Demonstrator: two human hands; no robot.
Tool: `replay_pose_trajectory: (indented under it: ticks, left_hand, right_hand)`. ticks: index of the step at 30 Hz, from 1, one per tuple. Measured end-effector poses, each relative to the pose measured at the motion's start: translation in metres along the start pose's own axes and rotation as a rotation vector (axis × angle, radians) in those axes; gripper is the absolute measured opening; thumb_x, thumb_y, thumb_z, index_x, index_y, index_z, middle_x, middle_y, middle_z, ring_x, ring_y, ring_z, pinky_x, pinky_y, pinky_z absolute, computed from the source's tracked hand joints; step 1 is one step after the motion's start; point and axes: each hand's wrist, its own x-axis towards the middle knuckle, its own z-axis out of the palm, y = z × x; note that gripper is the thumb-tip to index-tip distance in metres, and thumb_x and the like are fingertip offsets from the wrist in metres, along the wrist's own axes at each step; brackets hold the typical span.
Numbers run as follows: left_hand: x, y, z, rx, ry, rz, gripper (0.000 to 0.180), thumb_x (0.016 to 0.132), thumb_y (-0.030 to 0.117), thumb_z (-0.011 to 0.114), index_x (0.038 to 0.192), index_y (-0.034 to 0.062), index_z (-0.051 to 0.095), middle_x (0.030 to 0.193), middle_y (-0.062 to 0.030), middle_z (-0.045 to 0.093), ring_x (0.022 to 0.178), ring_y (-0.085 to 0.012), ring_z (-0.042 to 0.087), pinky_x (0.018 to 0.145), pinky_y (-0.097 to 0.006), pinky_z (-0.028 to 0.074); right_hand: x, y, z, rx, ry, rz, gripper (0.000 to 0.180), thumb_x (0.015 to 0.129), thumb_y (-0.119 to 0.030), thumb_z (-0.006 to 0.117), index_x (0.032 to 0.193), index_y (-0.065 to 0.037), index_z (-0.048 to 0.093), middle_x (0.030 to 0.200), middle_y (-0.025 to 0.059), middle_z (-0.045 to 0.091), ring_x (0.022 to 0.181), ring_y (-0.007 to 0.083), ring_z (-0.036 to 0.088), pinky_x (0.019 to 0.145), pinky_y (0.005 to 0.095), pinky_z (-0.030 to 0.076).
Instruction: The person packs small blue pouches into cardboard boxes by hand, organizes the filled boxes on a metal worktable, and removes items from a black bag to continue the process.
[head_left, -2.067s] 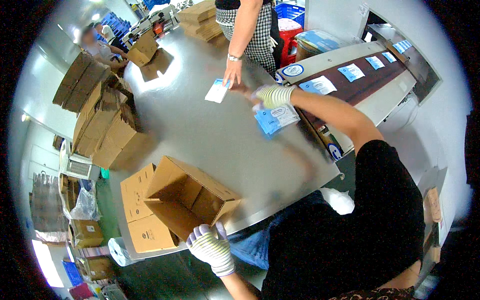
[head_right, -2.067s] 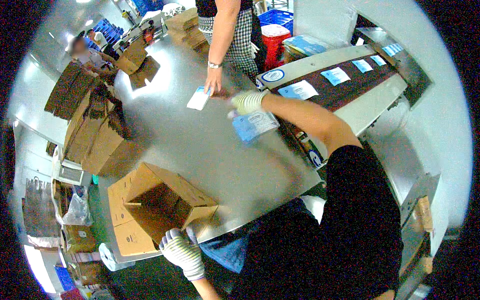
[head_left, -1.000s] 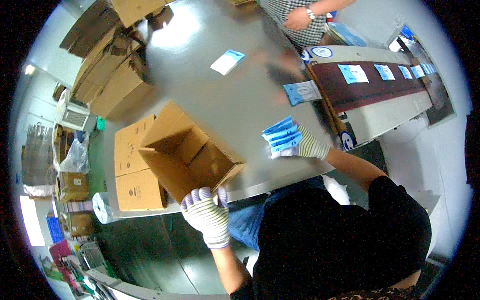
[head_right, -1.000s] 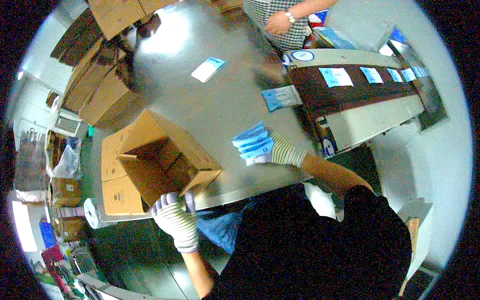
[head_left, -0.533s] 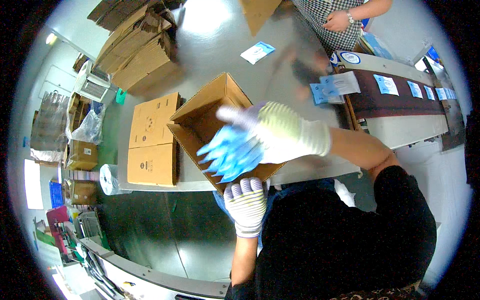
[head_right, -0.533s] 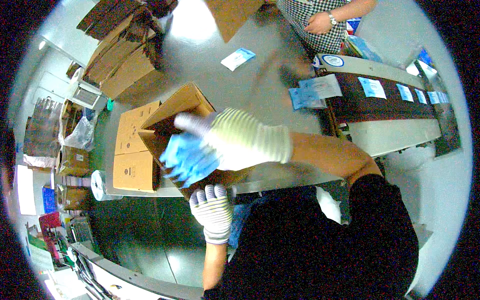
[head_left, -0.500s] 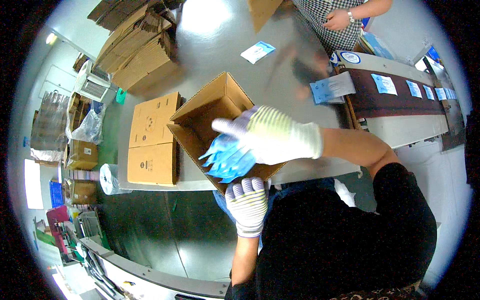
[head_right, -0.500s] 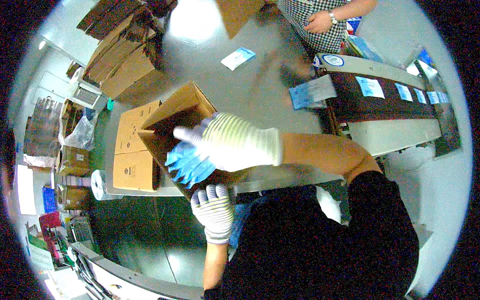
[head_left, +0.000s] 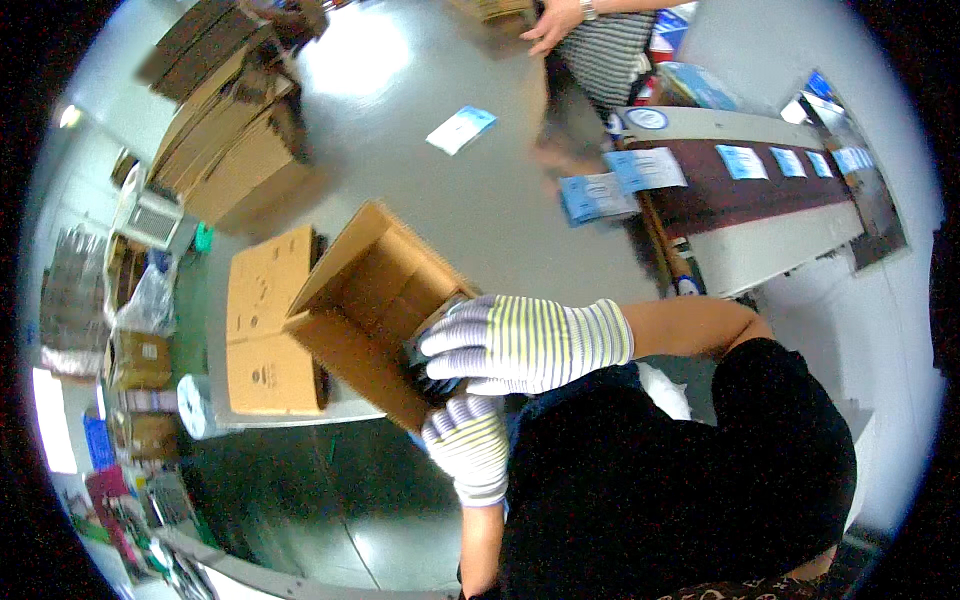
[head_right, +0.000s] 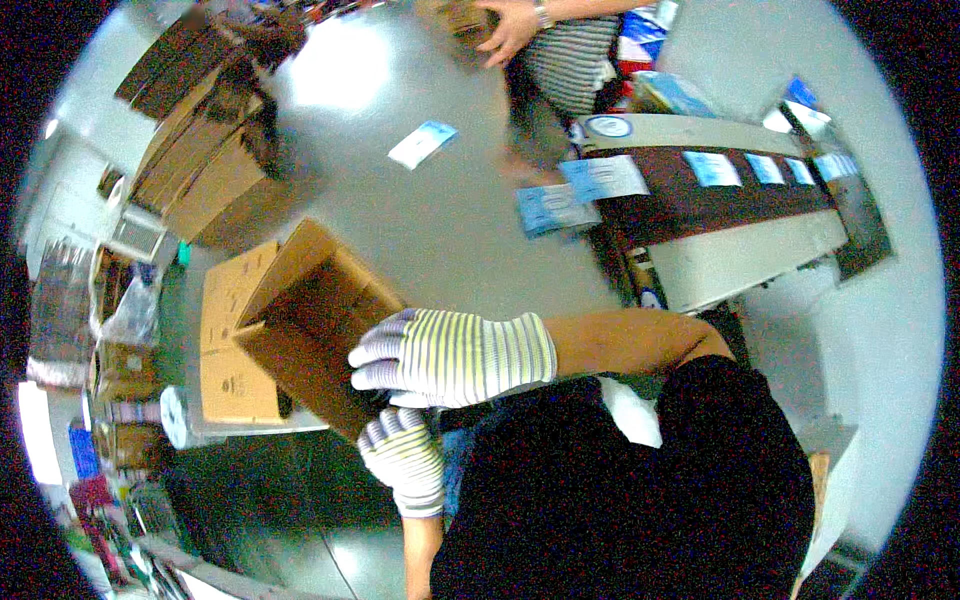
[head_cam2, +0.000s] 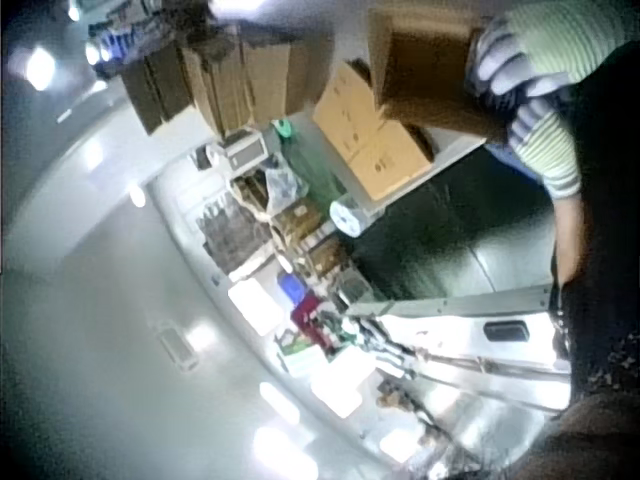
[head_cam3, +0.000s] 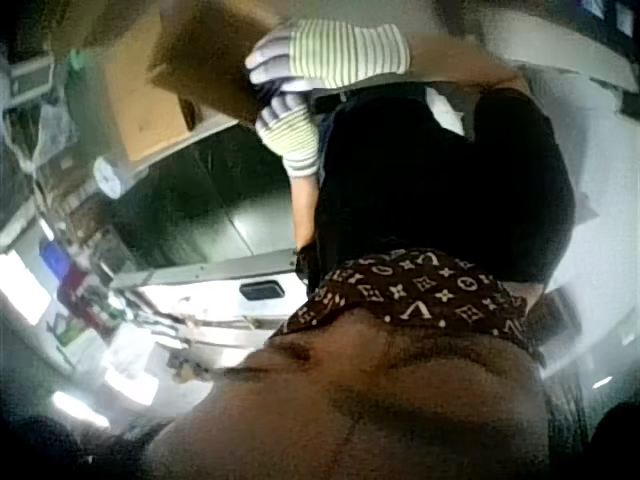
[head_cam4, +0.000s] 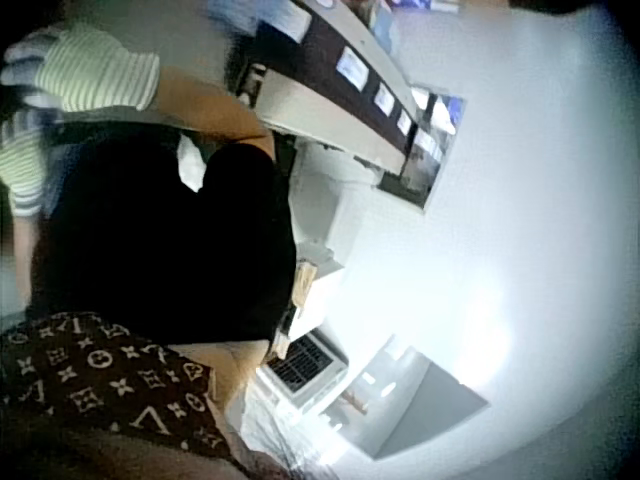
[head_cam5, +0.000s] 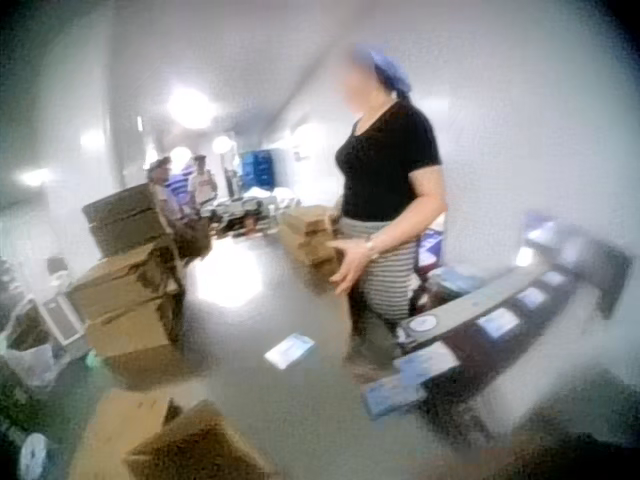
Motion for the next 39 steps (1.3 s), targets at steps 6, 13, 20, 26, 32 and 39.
replay_pose_trajectory:
  ticks: [6, 13, 20, 26, 32, 39]
  left_hand:
    - [0.014, -0.005, 0.006, -0.024, 0.158, 0.03, 0.028, 0.075, 0.035, 0.066, 0.074, 0.014, 0.048, 0.068, -0.0054, 0.047, 0.067, -0.0251, 0.05, 0.061, -0.041, 0.04]
    - [0.011, -0.003, 0.013, -0.053, 0.13, -0.059, 0.025, 0.077, 0.033, 0.066, 0.078, 0.0117, 0.052, 0.068, -0.0075, 0.049, 0.073, -0.0293, 0.055, 0.071, -0.042, 0.044]
    - [0.019, -0.007, 0.013, -0.029, 0.197, -0.033, 0.024, 0.079, 0.03, 0.066, 0.073, 0.0105, 0.052, 0.068, -0.0082, 0.049, 0.065, -0.0275, 0.051, 0.062, -0.04, 0.04]
    - [0.018, -0.005, 0.011, -0.05, 0.125, -0.075, 0.025, 0.076, 0.029, 0.068, 0.079, 0.0108, 0.051, 0.064, -0.0084, 0.047, 0.067, -0.0306, 0.052, 0.065, -0.043, 0.042]
    - [0.025, -0.008, 0.013, -0.062, 0.167, -0.048, 0.022, 0.077, 0.027, 0.067, 0.082, 0.0112, 0.052, 0.069, -0.0069, 0.047, 0.066, -0.0257, 0.05, 0.065, -0.039, 0.04]
    - [0.035, -0.012, -0.014, -0.121, 0.252, -0.039, 0.022, 0.081, 0.035, 0.062, 0.08, 0.0136, 0.058, 0.065, -0.0053, 0.051, 0.061, -0.0253, 0.053, 0.056, -0.039, 0.042]
  right_hand:
    - [-0.059, 0.02, -0.05, -0.151, 0.197, 0.289, 0.041, 0.082, -0.026, 0.066, 0.118, -0.008, 0.054, 0.117, 0.0136, 0.057, 0.108, 0.0328, 0.056, 0.09, 0.0421, 0.048]
    - [-0.148, 0.091, -0.081, -0.366, -0.095, 0.681, 0.041, 0.086, -0.03, 0.063, 0.12, -0.007, 0.056, 0.118, 0.0146, 0.059, 0.11, 0.0315, 0.054, 0.095, 0.0431, 0.044]
    - [-0.158, 0.13, -0.147, -0.548, -0.136, 1.015, 0.043, 0.081, -0.037, 0.064, 0.109, -0.004, 0.064, 0.102, 0.0161, 0.067, 0.096, 0.0325, 0.063, 0.087, 0.0414, 0.049]
    - [-0.202, 0.195, -0.178, -0.451, -0.096, 0.918, 0.032, 0.087, -0.024, 0.063, 0.112, -0.005, 0.063, 0.104, 0.0165, 0.066, 0.099, 0.0314, 0.061, 0.088, 0.0393, 0.047]
    - [-0.216, 0.235, -0.18, -0.399, -0.27, 0.913, 0.04, 0.086, -0.04, 0.058, 0.103, -0.004, 0.063, 0.096, 0.0216, 0.065, 0.091, 0.0376, 0.062, 0.082, 0.0457, 0.049]
    - [-0.153, 0.235, -0.2, -0.336, -0.671, 1.055, 0.039, 0.08, -0.027, 0.068, 0.113, -0.006, 0.065, 0.109, 0.0178, 0.066, 0.104, 0.0311, 0.063, 0.089, 0.041, 0.049]
